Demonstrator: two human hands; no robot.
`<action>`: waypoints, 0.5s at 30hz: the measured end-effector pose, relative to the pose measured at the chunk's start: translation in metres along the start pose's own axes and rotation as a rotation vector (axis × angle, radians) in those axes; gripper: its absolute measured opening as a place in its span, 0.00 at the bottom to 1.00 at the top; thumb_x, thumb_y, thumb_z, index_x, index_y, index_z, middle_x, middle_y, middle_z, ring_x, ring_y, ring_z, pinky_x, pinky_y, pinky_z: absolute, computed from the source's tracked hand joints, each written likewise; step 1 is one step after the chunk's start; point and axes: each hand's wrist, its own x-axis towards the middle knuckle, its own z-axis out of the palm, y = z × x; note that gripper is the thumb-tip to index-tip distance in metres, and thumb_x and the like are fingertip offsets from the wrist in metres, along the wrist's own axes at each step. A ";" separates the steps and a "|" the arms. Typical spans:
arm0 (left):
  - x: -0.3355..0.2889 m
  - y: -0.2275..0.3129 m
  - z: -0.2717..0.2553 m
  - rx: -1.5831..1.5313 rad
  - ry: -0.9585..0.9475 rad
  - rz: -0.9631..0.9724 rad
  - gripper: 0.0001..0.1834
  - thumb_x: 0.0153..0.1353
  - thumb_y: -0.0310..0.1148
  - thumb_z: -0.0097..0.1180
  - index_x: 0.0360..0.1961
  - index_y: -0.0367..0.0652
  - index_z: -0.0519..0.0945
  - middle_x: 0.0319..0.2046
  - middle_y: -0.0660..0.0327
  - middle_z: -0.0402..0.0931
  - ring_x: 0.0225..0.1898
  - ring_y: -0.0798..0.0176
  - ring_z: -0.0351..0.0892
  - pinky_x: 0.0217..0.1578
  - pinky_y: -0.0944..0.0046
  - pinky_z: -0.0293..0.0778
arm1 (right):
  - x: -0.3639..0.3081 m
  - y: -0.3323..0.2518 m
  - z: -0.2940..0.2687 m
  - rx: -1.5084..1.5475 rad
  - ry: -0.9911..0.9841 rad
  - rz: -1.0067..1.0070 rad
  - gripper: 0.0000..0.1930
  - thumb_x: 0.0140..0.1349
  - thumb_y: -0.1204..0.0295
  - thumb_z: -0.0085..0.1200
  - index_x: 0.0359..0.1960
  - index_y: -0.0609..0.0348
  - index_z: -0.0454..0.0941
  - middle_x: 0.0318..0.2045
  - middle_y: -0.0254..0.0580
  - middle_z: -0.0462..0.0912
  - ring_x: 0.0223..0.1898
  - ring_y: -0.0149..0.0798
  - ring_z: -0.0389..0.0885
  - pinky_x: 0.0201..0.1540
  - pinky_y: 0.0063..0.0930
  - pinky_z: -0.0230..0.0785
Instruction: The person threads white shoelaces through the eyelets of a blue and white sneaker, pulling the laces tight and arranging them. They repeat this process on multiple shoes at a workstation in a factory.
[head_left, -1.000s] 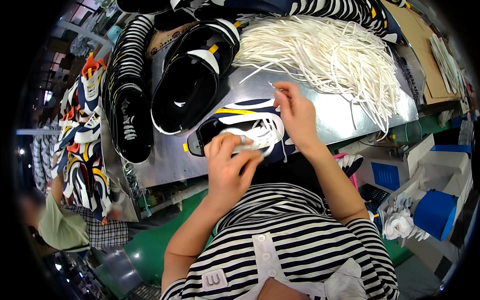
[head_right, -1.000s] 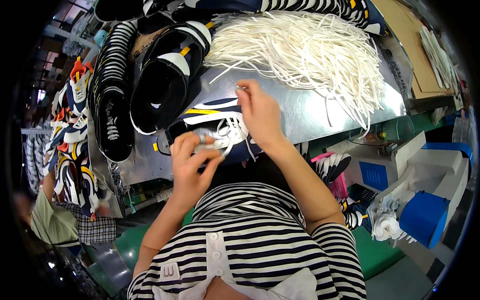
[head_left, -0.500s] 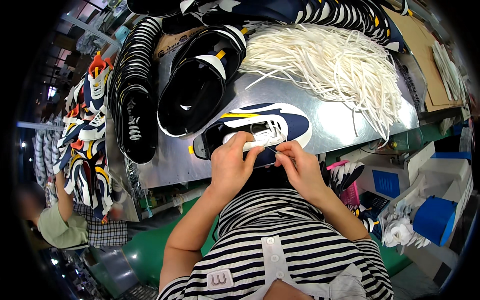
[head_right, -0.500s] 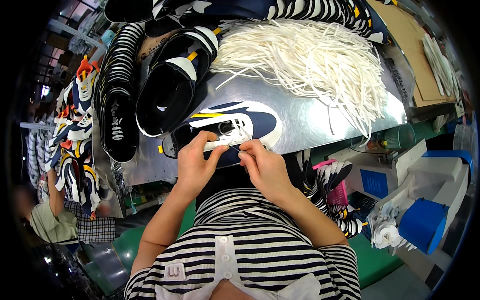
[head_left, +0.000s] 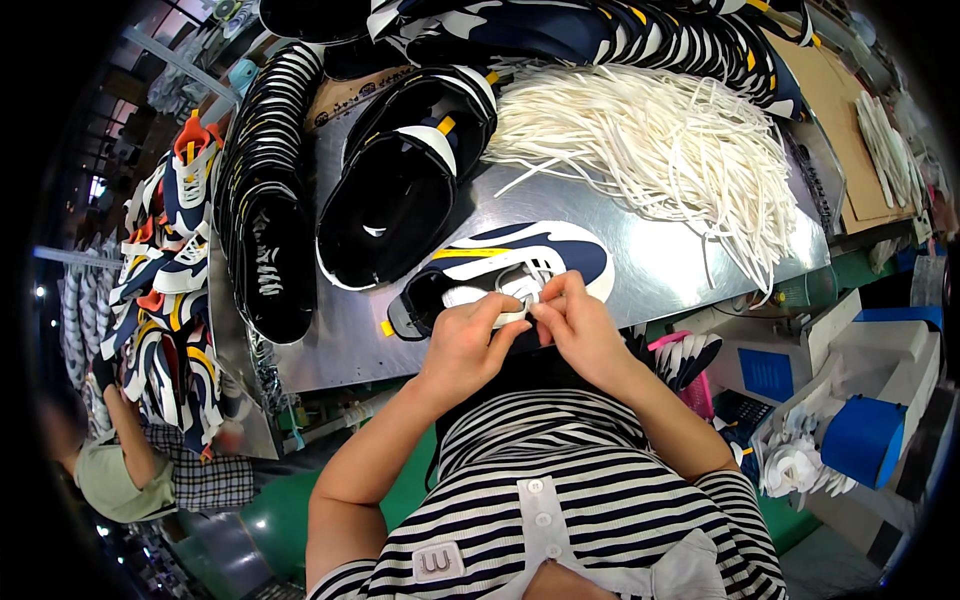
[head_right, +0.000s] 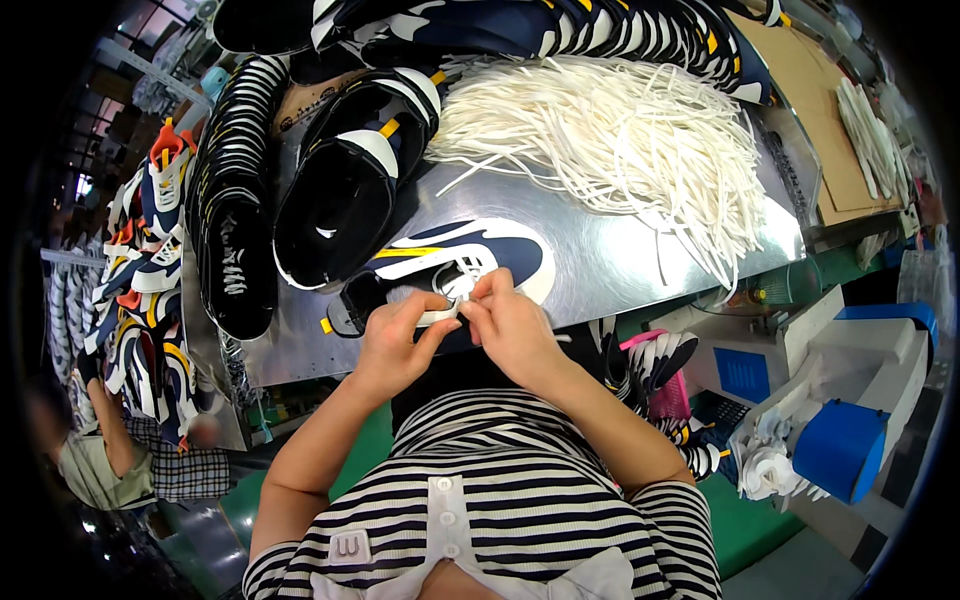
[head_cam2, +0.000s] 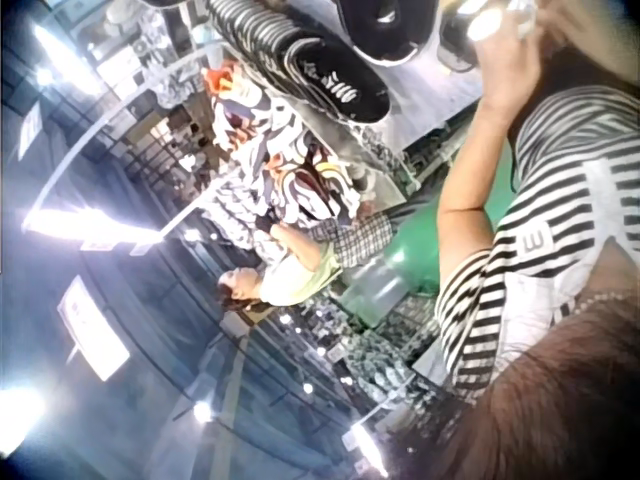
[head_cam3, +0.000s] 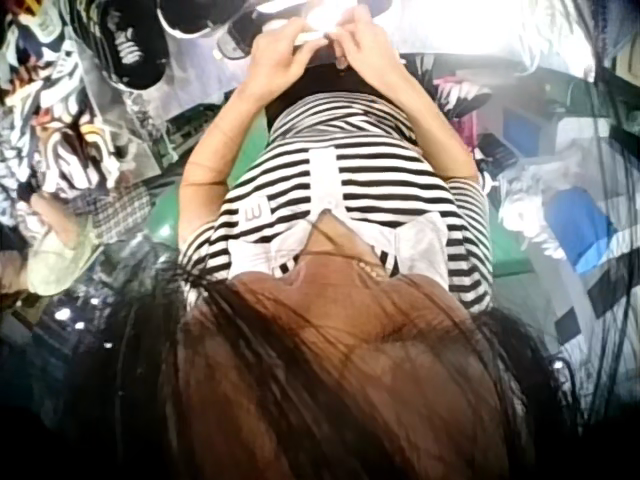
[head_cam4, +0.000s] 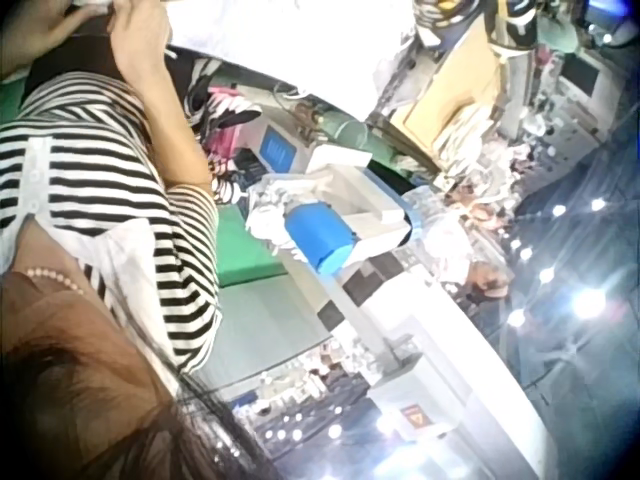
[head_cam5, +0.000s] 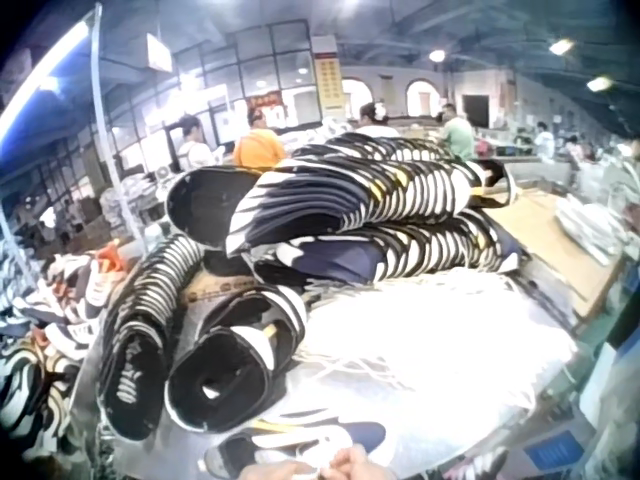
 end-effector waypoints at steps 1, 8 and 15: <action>-0.002 -0.001 0.000 0.016 0.006 0.000 0.11 0.55 0.29 0.67 0.36 0.37 0.78 0.23 0.54 0.78 0.20 0.53 0.76 0.22 0.61 0.68 | 0.001 0.000 0.002 -0.082 0.045 -0.025 0.10 0.69 0.69 0.48 0.43 0.61 0.63 0.20 0.45 0.80 0.23 0.50 0.82 0.29 0.42 0.71; 0.000 0.002 0.005 0.103 0.047 0.115 0.10 0.55 0.25 0.65 0.35 0.38 0.76 0.22 0.53 0.76 0.22 0.49 0.77 0.23 0.56 0.70 | 0.005 0.008 0.031 -0.494 0.289 -0.129 0.10 0.70 0.69 0.47 0.46 0.61 0.66 0.21 0.46 0.81 0.24 0.52 0.82 0.27 0.43 0.71; -0.017 -0.004 0.009 0.187 0.173 0.257 0.10 0.53 0.24 0.65 0.34 0.38 0.76 0.24 0.55 0.76 0.24 0.52 0.77 0.25 0.58 0.71 | -0.030 -0.026 -0.044 -0.071 0.193 -0.249 0.09 0.58 0.77 0.63 0.40 0.62 0.79 0.29 0.38 0.83 0.30 0.28 0.81 0.33 0.19 0.73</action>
